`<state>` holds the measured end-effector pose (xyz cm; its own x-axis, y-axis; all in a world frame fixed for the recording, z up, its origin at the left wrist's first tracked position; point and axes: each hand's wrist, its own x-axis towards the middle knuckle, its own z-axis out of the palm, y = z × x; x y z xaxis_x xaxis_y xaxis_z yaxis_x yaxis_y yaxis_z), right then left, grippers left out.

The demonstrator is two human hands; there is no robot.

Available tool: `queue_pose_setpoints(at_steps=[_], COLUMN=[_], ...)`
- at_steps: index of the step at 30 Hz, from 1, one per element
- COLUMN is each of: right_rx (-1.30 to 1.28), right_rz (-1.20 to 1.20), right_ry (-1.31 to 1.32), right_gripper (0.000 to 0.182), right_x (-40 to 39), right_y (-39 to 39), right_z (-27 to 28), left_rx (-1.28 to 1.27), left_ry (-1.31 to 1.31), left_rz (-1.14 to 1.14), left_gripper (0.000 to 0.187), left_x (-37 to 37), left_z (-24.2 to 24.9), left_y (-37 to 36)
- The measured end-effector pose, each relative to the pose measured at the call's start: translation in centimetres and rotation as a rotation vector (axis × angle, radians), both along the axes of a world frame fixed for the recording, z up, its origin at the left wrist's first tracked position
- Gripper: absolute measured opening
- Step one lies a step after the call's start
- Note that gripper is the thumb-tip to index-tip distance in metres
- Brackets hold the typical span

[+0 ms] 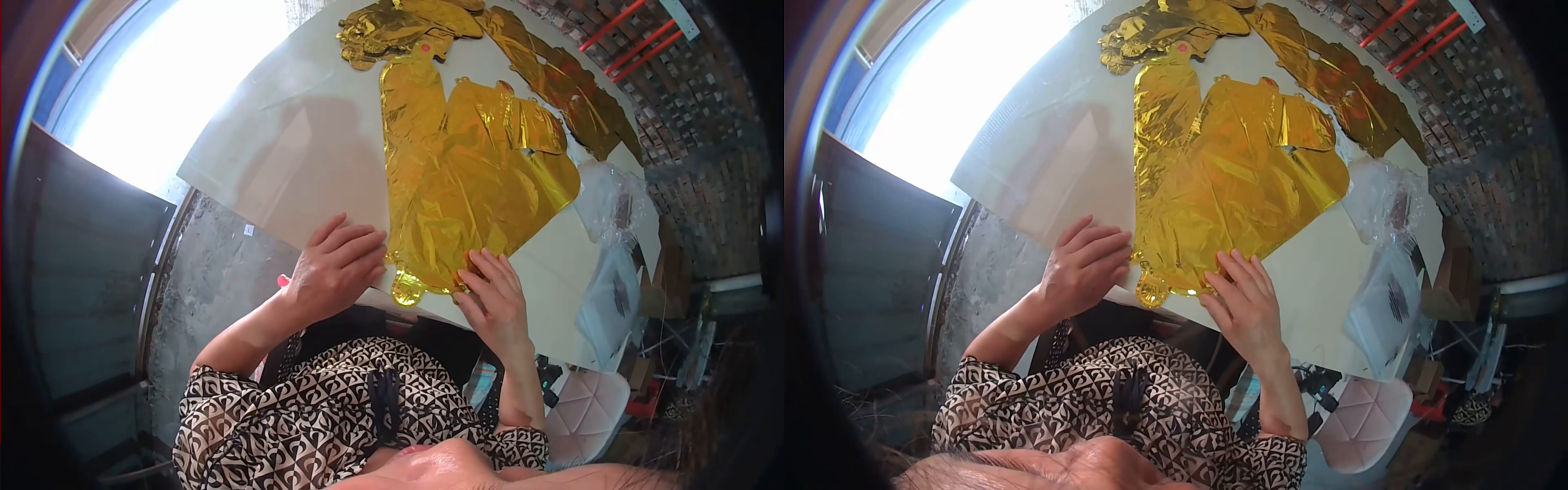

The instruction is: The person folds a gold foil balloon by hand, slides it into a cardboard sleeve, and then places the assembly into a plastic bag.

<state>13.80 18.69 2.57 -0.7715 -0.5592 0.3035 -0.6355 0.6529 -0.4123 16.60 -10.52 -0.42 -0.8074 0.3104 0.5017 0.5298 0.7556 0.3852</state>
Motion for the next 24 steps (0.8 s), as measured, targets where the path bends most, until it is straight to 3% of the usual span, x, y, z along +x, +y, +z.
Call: queue_pose_setpoints(at_steps=[14,18,24], right_rx=[0.041,-0.013,0.024], right_rz=[0.007,-0.042,-0.101], right_ry=[0.030,0.068,0.087], right_gripper=[0.035,0.038,0.043], right_x=[0.6,0.6,-0.2], right_y=[-0.5,-0.5,0.7], right_z=[0.4,0.7,0.3], left_rx=[0.045,-0.129,-0.305], left_ry=[-0.025,-0.011,-0.038], left_rz=[-0.082,-0.158,-0.250], left_gripper=[0.032,0.039,0.049], left_x=[-2.4,-6.5,-12.9], left_z=[2.7,4.5,2.1], left_y=[-0.1,0.4,1.4])
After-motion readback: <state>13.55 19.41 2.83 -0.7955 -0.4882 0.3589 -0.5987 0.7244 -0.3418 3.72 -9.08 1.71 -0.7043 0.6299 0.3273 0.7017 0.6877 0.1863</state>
